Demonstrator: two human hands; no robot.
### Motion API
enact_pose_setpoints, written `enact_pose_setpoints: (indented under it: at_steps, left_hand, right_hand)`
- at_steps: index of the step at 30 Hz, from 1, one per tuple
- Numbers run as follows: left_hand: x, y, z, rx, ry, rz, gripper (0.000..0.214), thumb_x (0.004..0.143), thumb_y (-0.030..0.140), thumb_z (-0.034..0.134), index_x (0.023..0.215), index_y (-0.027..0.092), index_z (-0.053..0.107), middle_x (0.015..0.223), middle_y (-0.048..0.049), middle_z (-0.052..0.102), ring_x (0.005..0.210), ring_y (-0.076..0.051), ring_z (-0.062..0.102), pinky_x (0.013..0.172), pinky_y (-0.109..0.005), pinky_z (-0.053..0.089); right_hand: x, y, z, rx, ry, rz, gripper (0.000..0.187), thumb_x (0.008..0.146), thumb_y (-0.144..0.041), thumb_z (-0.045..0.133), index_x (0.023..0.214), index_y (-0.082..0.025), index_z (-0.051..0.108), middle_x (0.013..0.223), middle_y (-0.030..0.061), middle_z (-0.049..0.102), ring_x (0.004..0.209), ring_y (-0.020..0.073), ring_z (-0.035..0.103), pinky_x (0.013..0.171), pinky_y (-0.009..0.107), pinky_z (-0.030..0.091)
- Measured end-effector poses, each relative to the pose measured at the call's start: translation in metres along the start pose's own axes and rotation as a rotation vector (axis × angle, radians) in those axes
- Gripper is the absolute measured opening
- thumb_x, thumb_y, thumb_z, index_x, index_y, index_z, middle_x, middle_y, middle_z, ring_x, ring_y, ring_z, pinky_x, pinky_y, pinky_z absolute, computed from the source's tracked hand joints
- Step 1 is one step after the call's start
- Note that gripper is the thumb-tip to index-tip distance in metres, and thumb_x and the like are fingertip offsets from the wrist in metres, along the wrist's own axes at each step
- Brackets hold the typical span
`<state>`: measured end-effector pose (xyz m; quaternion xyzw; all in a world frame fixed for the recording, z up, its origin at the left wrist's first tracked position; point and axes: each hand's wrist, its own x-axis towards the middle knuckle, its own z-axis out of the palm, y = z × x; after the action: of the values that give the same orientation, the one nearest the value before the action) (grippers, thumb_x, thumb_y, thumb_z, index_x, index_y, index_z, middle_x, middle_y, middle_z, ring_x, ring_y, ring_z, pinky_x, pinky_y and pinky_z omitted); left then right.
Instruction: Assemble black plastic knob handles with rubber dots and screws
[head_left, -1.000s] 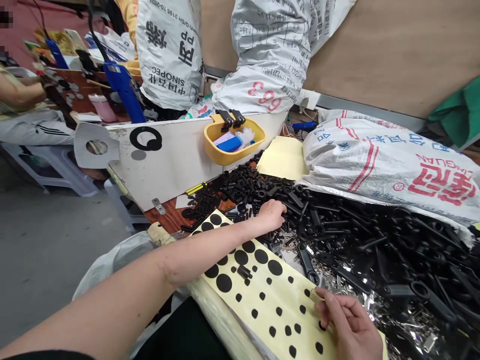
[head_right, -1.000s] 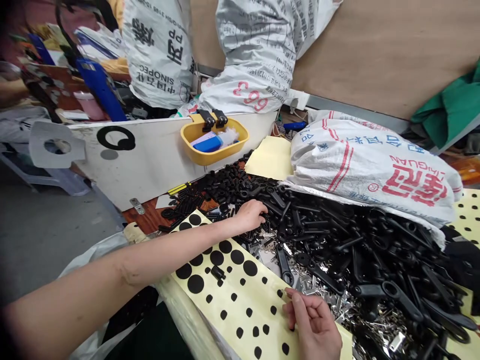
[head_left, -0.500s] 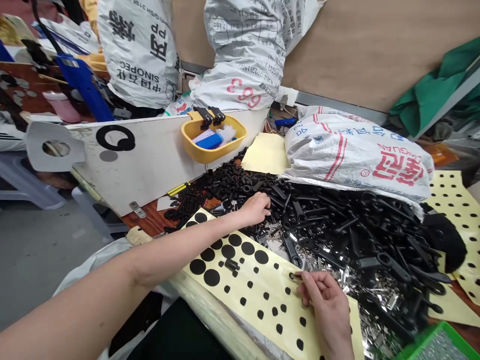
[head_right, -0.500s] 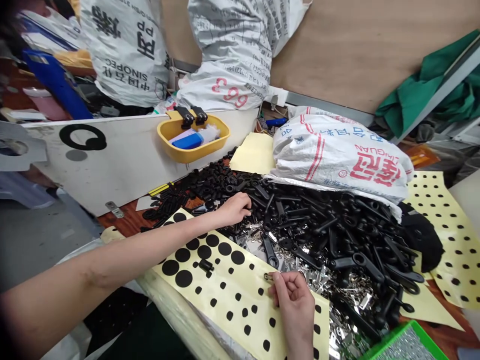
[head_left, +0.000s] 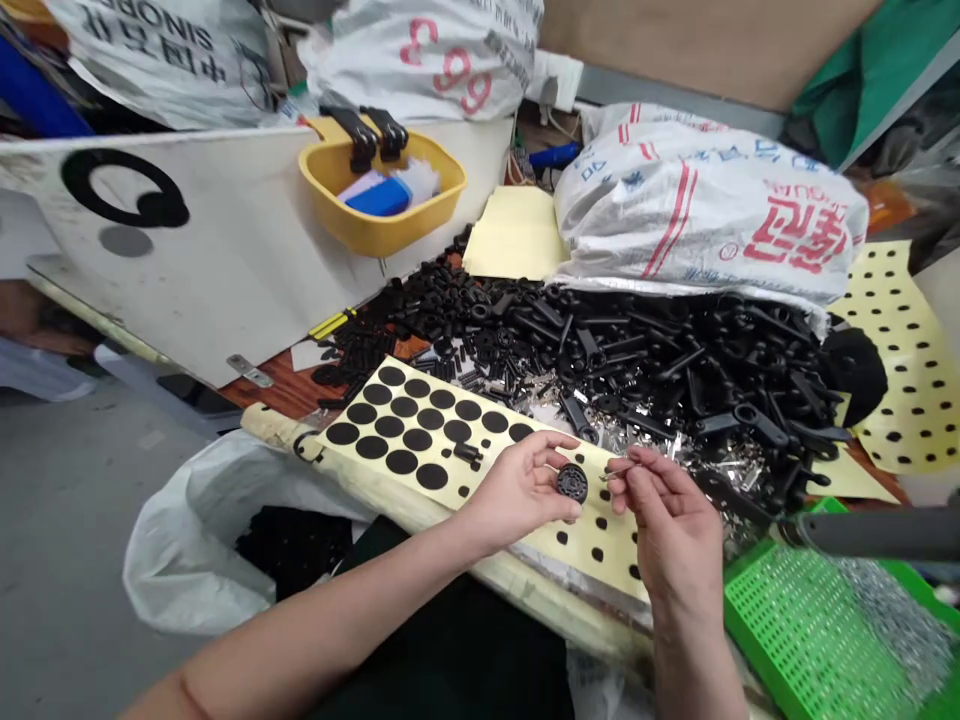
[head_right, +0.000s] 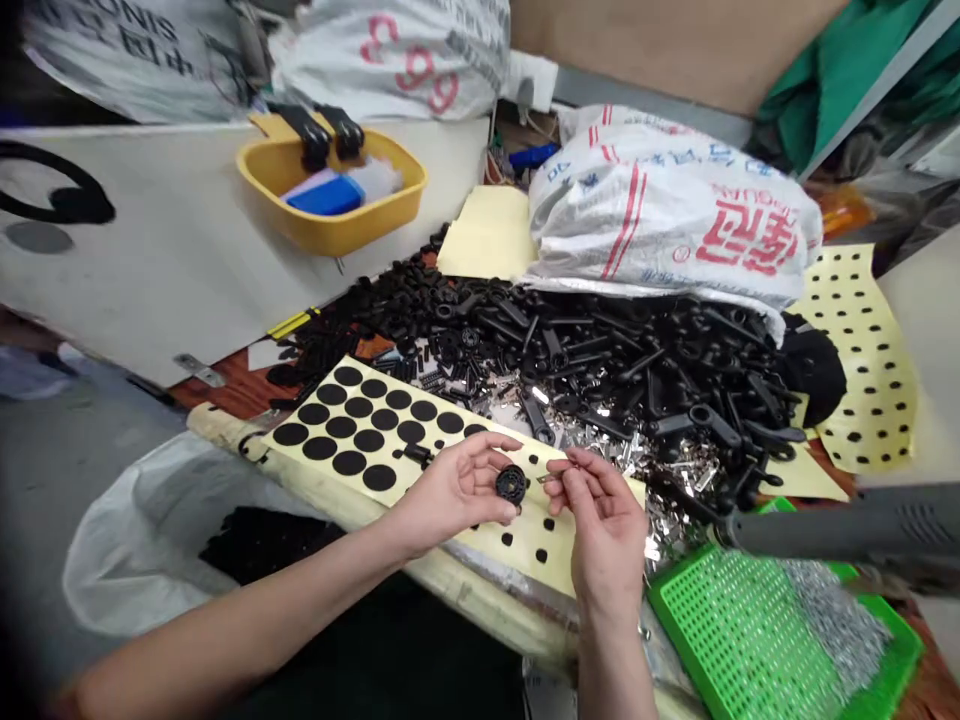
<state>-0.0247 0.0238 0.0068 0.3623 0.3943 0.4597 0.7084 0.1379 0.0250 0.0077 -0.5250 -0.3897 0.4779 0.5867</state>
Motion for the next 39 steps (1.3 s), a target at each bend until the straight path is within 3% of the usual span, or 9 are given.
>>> enact_pose_setpoints:
  at_steps: [3, 8, 17, 22, 27, 32, 39]
  left_hand:
    - [-0.006, -0.02, 0.004, -0.068, -0.035, -0.045, 0.044, 0.058, 0.006, 0.075, 0.099, 0.011, 0.061, 0.079, -0.0019, 0.063, 0.071, -0.012, 0.062, 0.067, -0.026, 0.053]
    - [-0.008, -0.035, 0.003, -0.163, -0.031, -0.069, 0.041, 0.054, 0.001, 0.075, 0.09, 0.013, 0.057, 0.079, -0.0005, 0.064, 0.071, -0.015, 0.064, 0.067, -0.031, 0.056]
    - [-0.008, -0.033, 0.001, -0.223, -0.029, -0.113, 0.045, 0.057, 0.0, 0.075, 0.099, 0.01, 0.065, 0.086, -0.005, 0.071, 0.079, -0.016, 0.069, 0.078, -0.03, 0.056]
    - [-0.008, -0.037, -0.007, -0.248, -0.129, -0.091, 0.045, 0.071, 0.017, 0.075, 0.114, 0.01, 0.065, 0.098, -0.0111, 0.073, 0.085, -0.02, 0.07, 0.085, -0.036, 0.055]
    - [-0.006, -0.039, -0.01, -0.26, -0.164, -0.063, 0.036, 0.074, 0.023, 0.074, 0.107, 0.011, 0.067, 0.098, -0.0112, 0.071, 0.081, -0.02, 0.071, 0.079, -0.035, 0.056]
    - [-0.006, -0.037, -0.011, -0.264, -0.175, -0.06, 0.032, 0.072, 0.021, 0.076, 0.101, 0.013, 0.063, 0.091, -0.0078, 0.07, 0.072, -0.02, 0.072, 0.079, -0.038, 0.055]
    - [-0.006, -0.038, -0.013, -0.268, -0.166, -0.081, 0.04, 0.073, 0.024, 0.076, 0.109, 0.012, 0.064, 0.091, -0.0084, 0.069, 0.071, -0.017, 0.07, 0.075, -0.032, 0.054]
  right_hand:
    - [-0.015, 0.002, -0.002, -0.025, -0.033, 0.043, 0.035, 0.066, -0.03, 0.08, 0.096, -0.017, 0.068, 0.081, 0.0067, 0.073, 0.061, 0.0122, 0.064, 0.056, 0.025, 0.055]
    - [-0.031, 0.016, -0.006, -0.066, 0.019, 0.076, 0.035, 0.068, -0.03, 0.079, 0.097, -0.015, 0.067, 0.086, 0.0101, 0.074, 0.064, 0.0161, 0.068, 0.058, 0.031, 0.059]
    - [-0.04, 0.025, -0.008, -0.058, 0.099, 0.071, 0.032, 0.066, -0.028, 0.081, 0.092, -0.013, 0.067, 0.081, 0.0093, 0.075, 0.058, 0.0156, 0.069, 0.056, 0.029, 0.058]
    - [-0.038, 0.026, -0.009, -0.035, 0.104, 0.066, 0.032, 0.065, -0.028, 0.081, 0.089, -0.013, 0.067, 0.078, 0.0089, 0.074, 0.056, 0.0149, 0.067, 0.053, 0.027, 0.057]
    - [-0.039, 0.023, -0.006, -0.017, 0.108, 0.037, 0.028, 0.066, -0.028, 0.08, 0.087, -0.014, 0.067, 0.075, 0.0083, 0.074, 0.054, 0.0152, 0.066, 0.05, 0.026, 0.055]
    - [-0.042, 0.018, -0.009, -0.038, 0.07, -0.005, 0.025, 0.069, -0.028, 0.078, 0.09, -0.016, 0.069, 0.079, 0.007, 0.074, 0.064, 0.0147, 0.068, 0.062, 0.028, 0.057]
    - [-0.045, 0.012, -0.013, -0.158, 0.064, -0.073, 0.025, 0.069, -0.022, 0.078, 0.093, -0.017, 0.07, 0.08, 0.007, 0.074, 0.056, 0.0149, 0.068, 0.057, 0.029, 0.058]
